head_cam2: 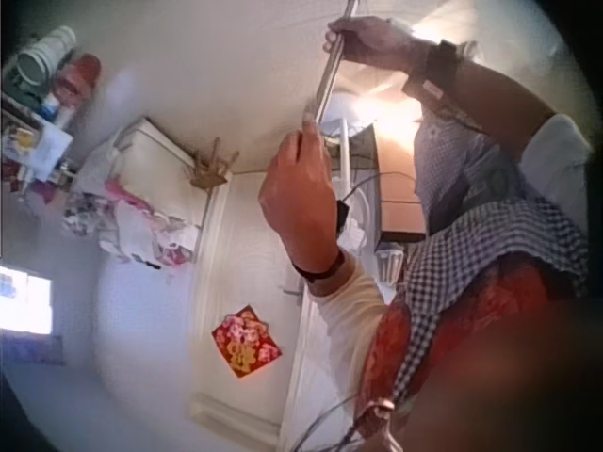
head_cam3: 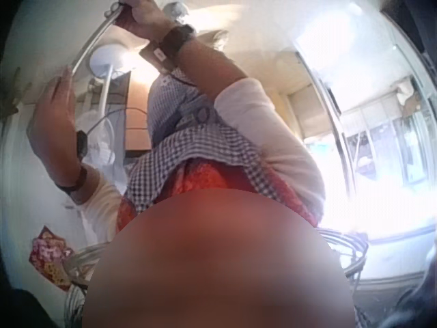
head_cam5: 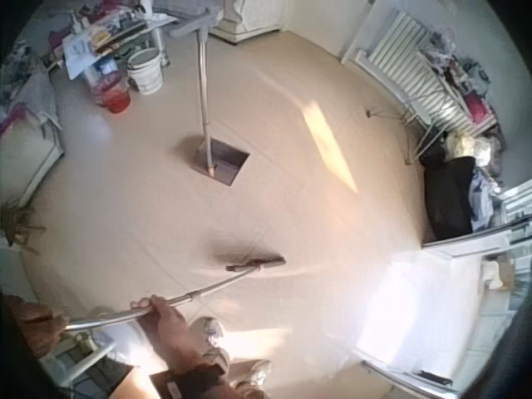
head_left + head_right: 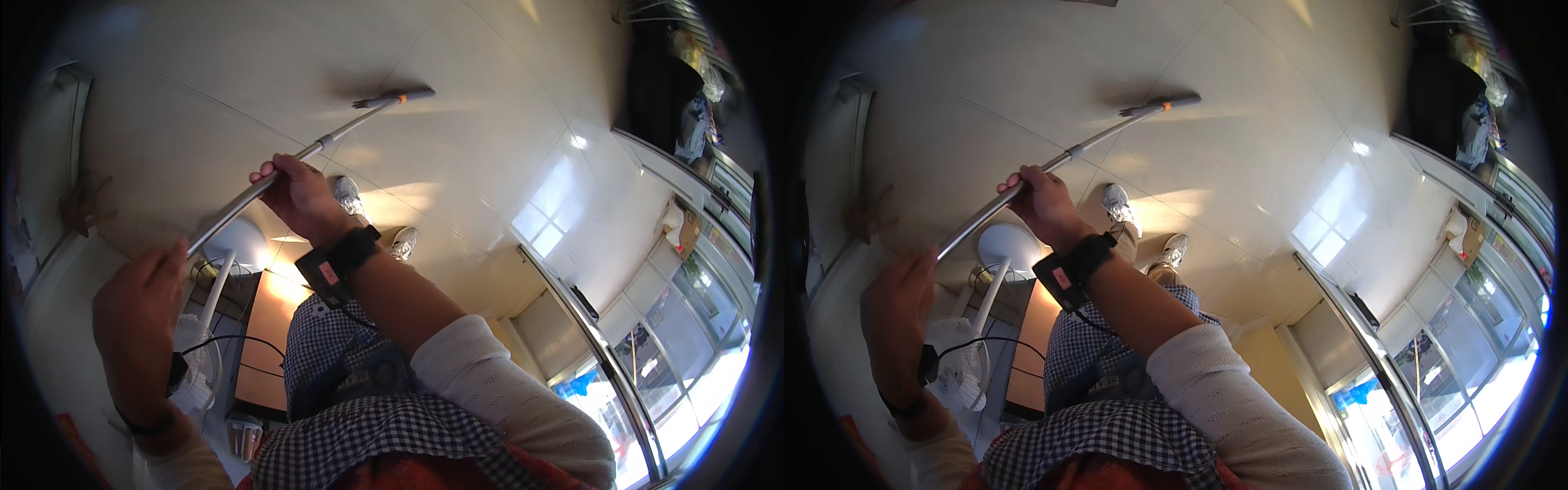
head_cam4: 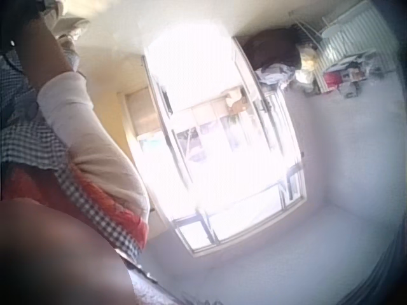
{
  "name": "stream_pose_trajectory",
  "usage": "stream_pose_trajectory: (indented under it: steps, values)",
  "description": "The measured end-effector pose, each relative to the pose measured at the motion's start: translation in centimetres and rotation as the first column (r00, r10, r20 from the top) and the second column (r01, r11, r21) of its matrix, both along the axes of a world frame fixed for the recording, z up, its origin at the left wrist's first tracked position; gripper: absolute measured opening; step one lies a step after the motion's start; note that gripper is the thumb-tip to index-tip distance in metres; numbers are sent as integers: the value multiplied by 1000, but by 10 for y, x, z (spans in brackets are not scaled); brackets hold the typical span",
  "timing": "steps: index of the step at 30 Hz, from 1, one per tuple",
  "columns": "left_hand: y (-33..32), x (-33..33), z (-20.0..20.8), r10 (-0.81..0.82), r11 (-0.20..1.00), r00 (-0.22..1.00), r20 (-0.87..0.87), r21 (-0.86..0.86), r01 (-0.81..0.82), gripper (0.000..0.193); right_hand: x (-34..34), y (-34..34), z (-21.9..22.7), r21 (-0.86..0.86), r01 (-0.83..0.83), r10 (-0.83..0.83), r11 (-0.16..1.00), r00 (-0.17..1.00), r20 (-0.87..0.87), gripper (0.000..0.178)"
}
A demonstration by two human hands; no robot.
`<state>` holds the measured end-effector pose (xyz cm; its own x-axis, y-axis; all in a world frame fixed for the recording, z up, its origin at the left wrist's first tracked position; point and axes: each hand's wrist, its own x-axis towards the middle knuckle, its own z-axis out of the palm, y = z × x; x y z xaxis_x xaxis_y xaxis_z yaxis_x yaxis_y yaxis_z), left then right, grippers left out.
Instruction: The person sweeps a tiled floor with a broom and collects debris into a dustpan. They move around the room, sweeping different areas and periodically emptying the dustpan into a trash bin.
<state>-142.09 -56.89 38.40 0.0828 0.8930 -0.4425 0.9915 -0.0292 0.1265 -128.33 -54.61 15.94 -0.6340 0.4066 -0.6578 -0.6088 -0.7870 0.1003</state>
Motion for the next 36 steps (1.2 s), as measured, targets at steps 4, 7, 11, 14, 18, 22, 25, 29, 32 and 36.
stream_pose_trajectory:
  steps: [4,7,11,14,18,22,25,29,32,36]
  values:
    - [-38,7,14,48,999,999,26,23,-49,31,30,-7,25,17,-56,55,998,998,43,19]
    - [-76,33,-7,34,999,999,7,36,-35,31,72,-3,31,14,-94,90,996,984,154,19]
    - [-119,106,-67,379,923,783,493,-264,-281,55,137,16,10,18,-49,34,999,867,497,26]
    - [-157,148,-108,448,848,557,699,-135,-512,59,193,53,-23,-38,-228,175,973,614,770,34]
    - [-216,172,-160,703,662,451,550,-276,-696,53,289,110,-44,-63,-737,188,673,88,978,29]
    - [-260,190,-192,881,455,344,325,-386,-802,46,360,116,-23,-146,-887,353,438,21,935,23]
    - [-261,198,-212,897,393,268,350,-360,-846,45,364,86,-19,-263,-948,492,179,-146,859,20]
    - [-241,202,-230,876,349,155,457,-378,-857,43,304,19,-57,-60,-974,337,-220,-133,932,16]
    - [-231,194,-237,828,411,191,527,-339,-846,40,230,-34,-94,22,-927,278,-375,-89,956,22]
    - [-233,168,-241,829,431,195,524,-377,-820,39,165,-64,-121,-50,-919,30,-390,-67,997,26]
